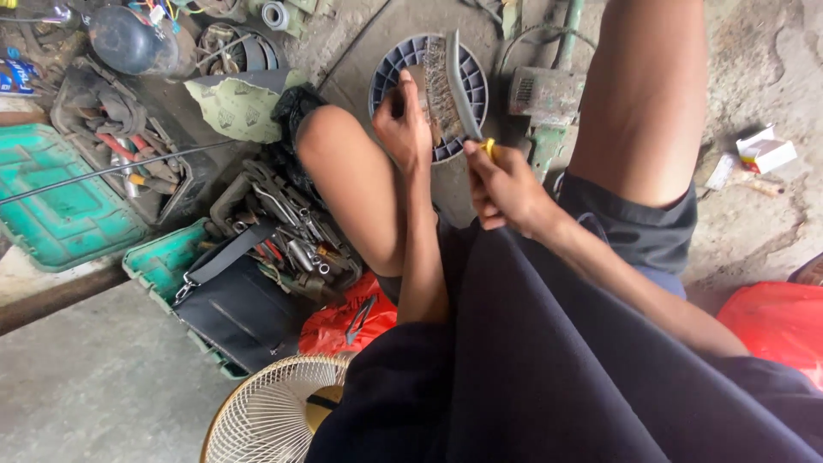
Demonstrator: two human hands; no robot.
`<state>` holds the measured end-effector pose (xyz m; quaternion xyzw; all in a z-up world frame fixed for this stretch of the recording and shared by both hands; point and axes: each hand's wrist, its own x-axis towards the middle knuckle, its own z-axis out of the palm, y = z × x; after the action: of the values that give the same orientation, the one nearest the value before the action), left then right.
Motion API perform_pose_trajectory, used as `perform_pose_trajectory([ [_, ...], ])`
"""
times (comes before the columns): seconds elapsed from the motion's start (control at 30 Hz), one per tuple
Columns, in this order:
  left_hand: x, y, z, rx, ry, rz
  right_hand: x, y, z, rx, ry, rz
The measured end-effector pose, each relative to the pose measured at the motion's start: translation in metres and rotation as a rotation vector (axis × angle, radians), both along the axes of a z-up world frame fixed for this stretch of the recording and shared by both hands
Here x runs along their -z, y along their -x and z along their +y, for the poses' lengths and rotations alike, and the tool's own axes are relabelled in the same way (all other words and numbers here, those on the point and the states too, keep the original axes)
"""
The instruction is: Cleaning and preparing the slots of a motor stator using a manual scraping tool
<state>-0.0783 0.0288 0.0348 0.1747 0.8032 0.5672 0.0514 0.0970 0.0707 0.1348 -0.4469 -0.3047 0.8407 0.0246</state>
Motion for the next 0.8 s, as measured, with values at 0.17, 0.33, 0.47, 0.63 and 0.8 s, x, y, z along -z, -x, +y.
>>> perform_pose_trajectory([
  [0.17, 0.002, -0.002, -0.011, 0.096, -0.023, 0.072, 0.054, 0.029, 0.028, 0.001, -0.042, -0.009],
  [0.33, 0.025, -0.004, -0.018, -0.065, -0.135, -0.189, 0.019, -0.026, 0.029, -0.015, -0.06, -0.029],
  [0.47, 0.016, -0.01, -0.015, 0.01, -0.104, -0.109, 0.011, -0.044, 0.017, 0.018, -0.014, 0.027],
  [0.63, -0.007, -0.02, -0.014, 0.033, -0.136, -0.151, 0.012, -0.051, 0.002, -0.022, -0.063, -0.006],
  [0.8, 0.011, -0.007, -0.016, -0.031, -0.171, -0.478, -0.002, -0.051, 0.003, -0.038, -0.16, -0.031],
])
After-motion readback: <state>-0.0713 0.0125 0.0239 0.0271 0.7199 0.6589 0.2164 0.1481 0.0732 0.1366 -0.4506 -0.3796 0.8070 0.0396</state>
